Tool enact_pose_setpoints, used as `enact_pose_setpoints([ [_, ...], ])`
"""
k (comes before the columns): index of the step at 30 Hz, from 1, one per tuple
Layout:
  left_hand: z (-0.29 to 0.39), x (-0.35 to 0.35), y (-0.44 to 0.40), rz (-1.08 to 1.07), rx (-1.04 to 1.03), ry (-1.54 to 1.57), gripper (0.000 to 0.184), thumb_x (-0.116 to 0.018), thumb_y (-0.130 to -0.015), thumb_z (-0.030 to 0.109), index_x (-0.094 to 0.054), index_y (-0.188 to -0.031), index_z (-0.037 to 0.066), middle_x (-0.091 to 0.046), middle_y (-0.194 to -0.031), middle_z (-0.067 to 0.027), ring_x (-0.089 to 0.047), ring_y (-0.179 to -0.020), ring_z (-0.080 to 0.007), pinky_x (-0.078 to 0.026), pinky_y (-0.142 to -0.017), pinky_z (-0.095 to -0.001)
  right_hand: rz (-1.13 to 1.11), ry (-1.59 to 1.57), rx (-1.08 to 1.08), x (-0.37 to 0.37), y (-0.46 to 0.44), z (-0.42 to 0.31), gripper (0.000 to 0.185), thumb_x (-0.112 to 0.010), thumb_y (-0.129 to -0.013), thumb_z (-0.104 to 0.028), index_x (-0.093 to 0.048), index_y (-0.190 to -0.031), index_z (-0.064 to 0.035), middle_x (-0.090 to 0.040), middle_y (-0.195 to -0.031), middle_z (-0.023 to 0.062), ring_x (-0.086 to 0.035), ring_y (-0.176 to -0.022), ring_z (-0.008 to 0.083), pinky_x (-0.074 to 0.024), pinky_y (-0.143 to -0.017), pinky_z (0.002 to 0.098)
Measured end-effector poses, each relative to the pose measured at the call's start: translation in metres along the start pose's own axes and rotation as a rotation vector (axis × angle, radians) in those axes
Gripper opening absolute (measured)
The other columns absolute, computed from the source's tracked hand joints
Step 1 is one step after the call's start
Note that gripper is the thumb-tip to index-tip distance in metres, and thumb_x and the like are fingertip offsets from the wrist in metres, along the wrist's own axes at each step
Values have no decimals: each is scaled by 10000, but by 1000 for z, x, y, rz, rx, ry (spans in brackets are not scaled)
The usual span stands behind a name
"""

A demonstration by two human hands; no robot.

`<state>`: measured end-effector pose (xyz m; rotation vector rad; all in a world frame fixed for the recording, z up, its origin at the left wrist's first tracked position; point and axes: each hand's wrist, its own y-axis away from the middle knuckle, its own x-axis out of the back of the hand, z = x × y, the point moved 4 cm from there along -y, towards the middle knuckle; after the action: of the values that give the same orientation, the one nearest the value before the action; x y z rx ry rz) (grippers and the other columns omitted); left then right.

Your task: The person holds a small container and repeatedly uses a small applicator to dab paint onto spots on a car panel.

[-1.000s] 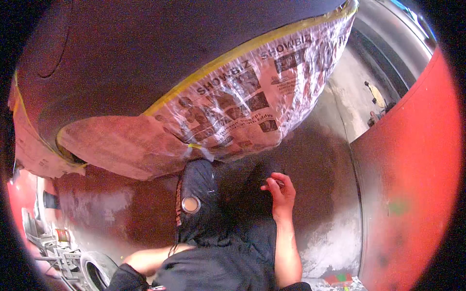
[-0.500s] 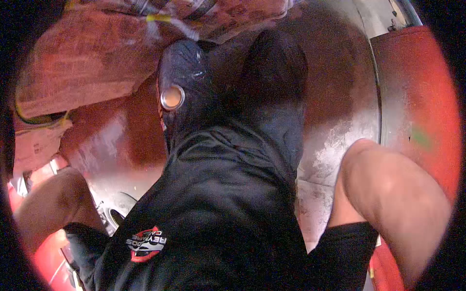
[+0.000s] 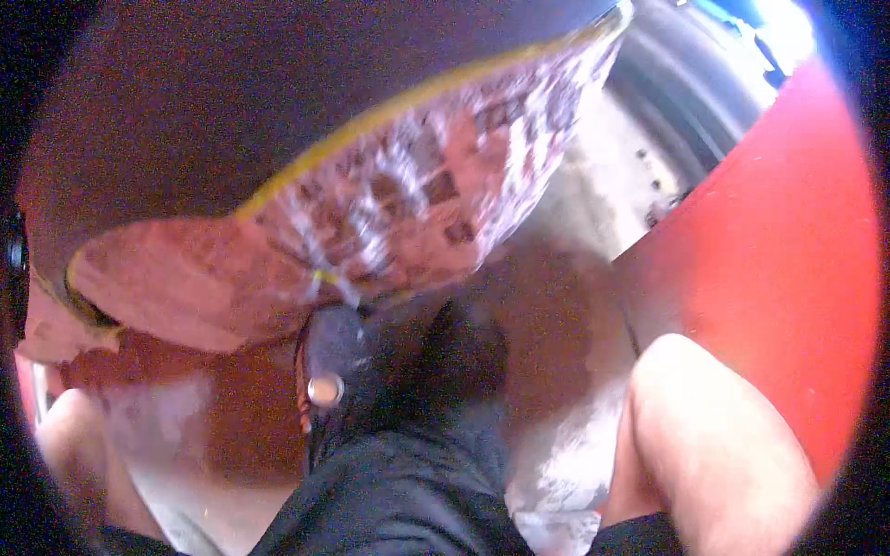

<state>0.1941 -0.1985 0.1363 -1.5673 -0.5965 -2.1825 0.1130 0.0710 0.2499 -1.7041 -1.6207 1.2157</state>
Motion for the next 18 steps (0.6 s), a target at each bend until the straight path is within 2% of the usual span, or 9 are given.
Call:
enact_pose_setpoints([
  [5, -18, 6, 18, 91, 138, 174, 276, -601, -997, 287, -723, -999, 38, -752, -1088, -144, -729, -973, -317, -593, -862, -446, 48, -3, 31, -8, -17, -14, 345, -675, -1097, -209, -596, -1398, -60, -675, -1072, 71, -649, -914, 208, -563, -889, 424],
  [10, -53, 3, 47, 322, 326, 391, 298, -597, -1011, 306, -713, -1018, 31, -744, -1091, -141, -722, -971, -309, -591, -866, -433, 70, -26, 108, -13, -17, -16, 341, -685, -1092, -206, -592, -1388, -65, -671, -1045, 65, -652, -878, 205, -575, -854, 427],
  [14, -66, 26, 76, 625, 413, 468, 317, -593, -1023, 321, -704, -1034, 25, -738, -1093, -138, -716, -970, -303, -589, -869, -424, 127, -48, 161, -17, -25, -24, 338, -693, -1089, -203, -588, -1381, -70, -667, -1023, 61, -655, -849, 202, -585, -826, 430],
  [18, -61, 79, 103, 1051, 297, 368, 335, -589, -1035, 336, -696, -1049, 19, -732, -1095, -135, -710, -969, -297, -586, -872, -414, 177, -45, 239, -18, -36, -36, 335, -701, -1085, -200, -585, -1373, -75, -664, -1001, 56, -657, -819, 200, -595, -798, 432],
])
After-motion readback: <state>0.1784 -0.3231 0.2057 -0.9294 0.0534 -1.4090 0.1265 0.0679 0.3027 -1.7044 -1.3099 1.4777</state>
